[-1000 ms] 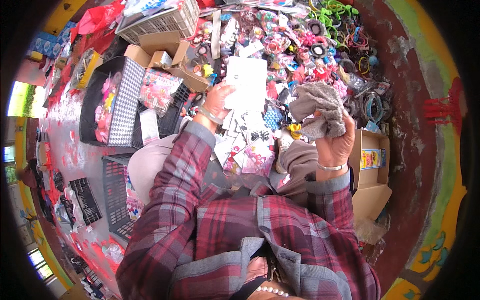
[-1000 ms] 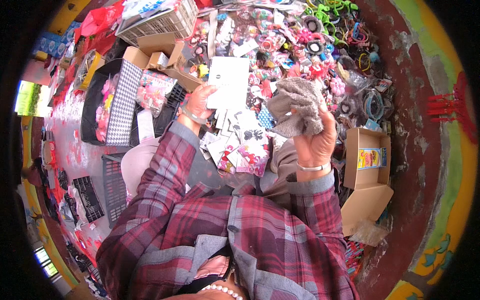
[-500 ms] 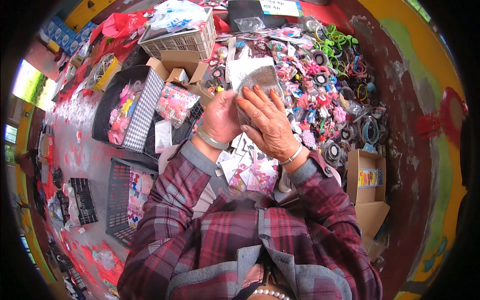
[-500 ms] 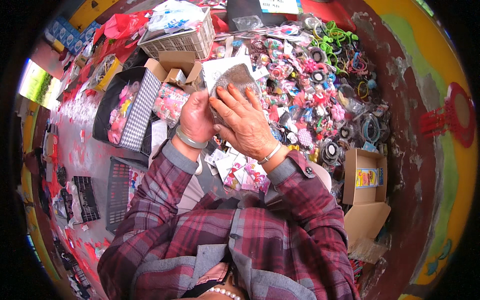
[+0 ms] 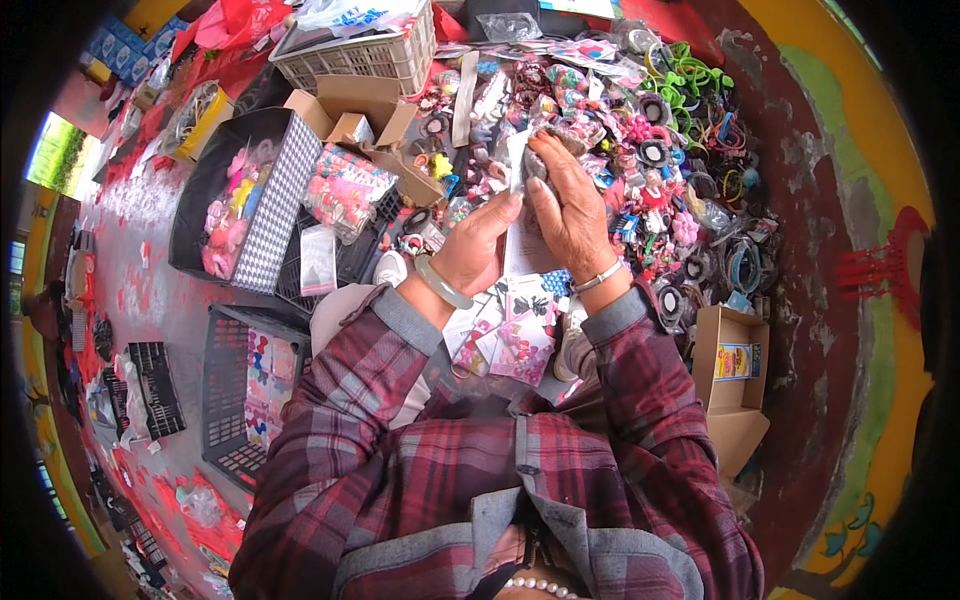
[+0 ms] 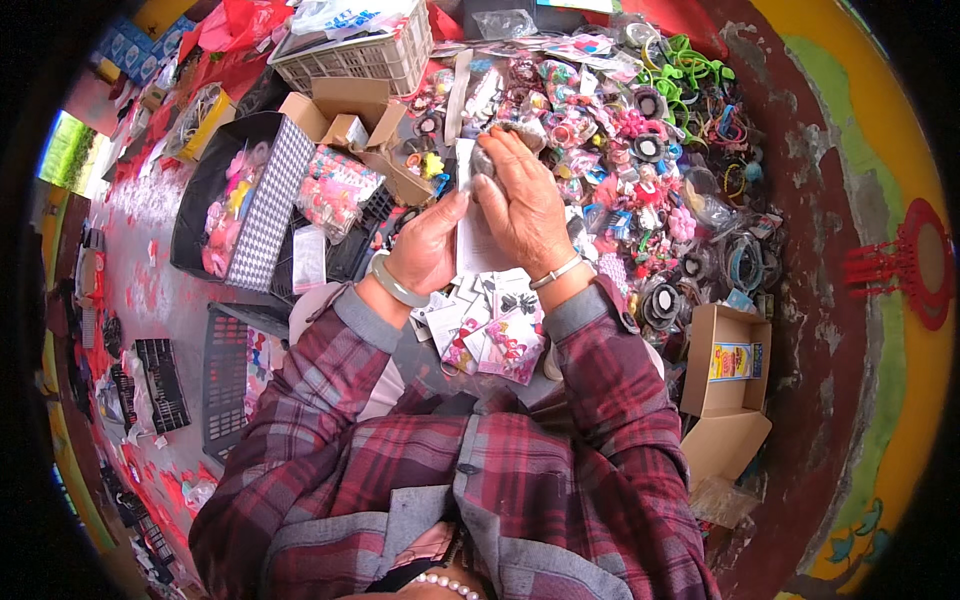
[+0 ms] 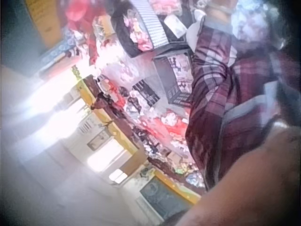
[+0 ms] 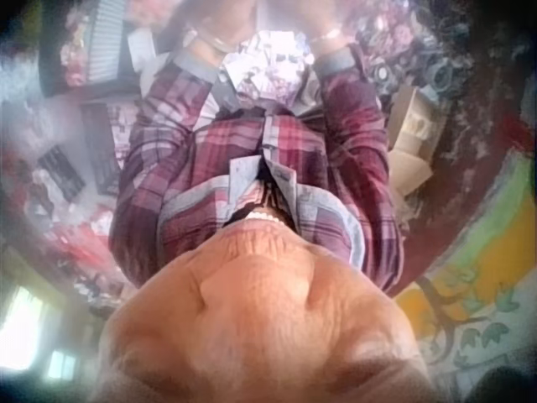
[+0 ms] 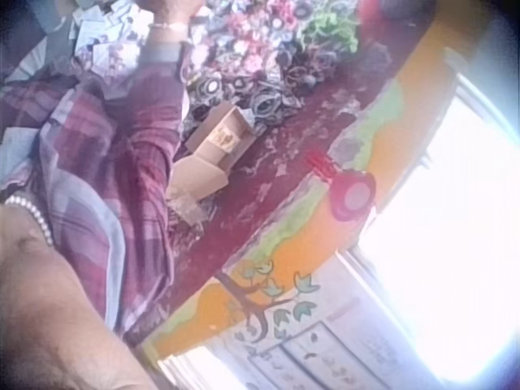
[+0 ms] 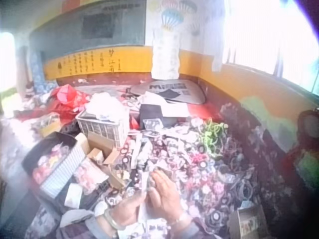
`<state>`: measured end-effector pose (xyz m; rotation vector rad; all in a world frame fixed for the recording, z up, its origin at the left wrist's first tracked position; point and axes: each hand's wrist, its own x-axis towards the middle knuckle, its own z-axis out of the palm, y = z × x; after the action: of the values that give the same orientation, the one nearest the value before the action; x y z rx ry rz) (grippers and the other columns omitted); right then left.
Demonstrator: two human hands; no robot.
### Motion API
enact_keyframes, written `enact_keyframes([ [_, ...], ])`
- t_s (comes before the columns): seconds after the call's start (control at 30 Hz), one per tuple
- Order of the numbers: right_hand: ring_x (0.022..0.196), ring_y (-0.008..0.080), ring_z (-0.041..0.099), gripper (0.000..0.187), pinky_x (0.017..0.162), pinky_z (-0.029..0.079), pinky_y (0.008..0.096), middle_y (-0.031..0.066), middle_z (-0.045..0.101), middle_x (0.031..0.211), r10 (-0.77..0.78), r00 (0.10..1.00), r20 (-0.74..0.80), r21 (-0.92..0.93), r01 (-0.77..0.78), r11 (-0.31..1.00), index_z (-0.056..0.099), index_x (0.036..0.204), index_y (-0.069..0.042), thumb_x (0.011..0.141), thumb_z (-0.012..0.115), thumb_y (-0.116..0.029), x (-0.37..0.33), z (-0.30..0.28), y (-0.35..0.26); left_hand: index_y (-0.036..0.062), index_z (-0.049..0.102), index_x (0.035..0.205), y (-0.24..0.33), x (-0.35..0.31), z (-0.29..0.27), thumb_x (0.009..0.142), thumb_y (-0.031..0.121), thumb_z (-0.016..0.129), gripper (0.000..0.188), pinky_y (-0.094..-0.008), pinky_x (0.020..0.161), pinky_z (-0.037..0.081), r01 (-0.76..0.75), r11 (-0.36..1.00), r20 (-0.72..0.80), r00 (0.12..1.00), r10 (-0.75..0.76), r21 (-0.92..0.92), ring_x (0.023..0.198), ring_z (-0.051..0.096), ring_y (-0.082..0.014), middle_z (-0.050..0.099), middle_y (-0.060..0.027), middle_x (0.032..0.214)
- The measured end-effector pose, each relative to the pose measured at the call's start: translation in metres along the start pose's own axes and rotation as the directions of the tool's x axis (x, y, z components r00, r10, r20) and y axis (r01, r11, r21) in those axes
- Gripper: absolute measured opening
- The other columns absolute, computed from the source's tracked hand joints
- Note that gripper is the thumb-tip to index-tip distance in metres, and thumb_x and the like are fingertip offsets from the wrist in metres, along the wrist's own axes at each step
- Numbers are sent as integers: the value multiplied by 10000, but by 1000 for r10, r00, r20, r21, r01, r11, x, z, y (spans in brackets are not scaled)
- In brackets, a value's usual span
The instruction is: The person sits on the floor surrounded by hair accessories and uses a cloth to wipe and clean packaged items, including hair clips and bows. They handle the items one by one, wiping them down and placing them into a nearby crate.
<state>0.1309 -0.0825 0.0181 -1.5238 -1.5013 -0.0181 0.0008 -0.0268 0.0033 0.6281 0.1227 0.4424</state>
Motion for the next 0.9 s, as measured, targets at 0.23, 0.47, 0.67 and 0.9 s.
enact_keyframes([
  [0.23,1185,369,405,449,1005,278,465,181,461,1249,-90,995,49,-85,93,992,475,1204,-42,783,552,-178,-12,9,-11,59,389,1257,-7,8,3,848,488,500,604,-341,975,370,-105,993,-175,980,93,-58,1135,463,-203,461,-75,1237],
  [0.47,1120,300,471,364,949,326,438,138,526,1162,-8,1000,9,-126,9,992,518,1147,-50,818,523,-204,-6,6,6,83,343,1294,-18,10,3,883,458,444,566,-377,990,353,72,993,-32,997,-75,-92,1191,409,-215,417,-74,1286],
  [0.67,701,167,592,260,651,459,279,77,624,786,618,776,-123,399,-531,747,605,982,-34,888,488,-246,-8,-6,71,-19,398,1235,-22,13,-27,922,229,423,400,-445,921,418,110,991,-122,985,-118,-74,1062,531,-299,521,-157,1166],
  [0.9,907,214,603,247,799,469,298,93,616,1002,-108,961,-254,25,118,993,555,1075,-36,848,556,-133,-5,-11,7,-19,415,1221,10,19,-26,924,219,398,381,-449,984,353,-116,982,-249,966,76,-150,1104,500,-295,507,-155,1192],
])
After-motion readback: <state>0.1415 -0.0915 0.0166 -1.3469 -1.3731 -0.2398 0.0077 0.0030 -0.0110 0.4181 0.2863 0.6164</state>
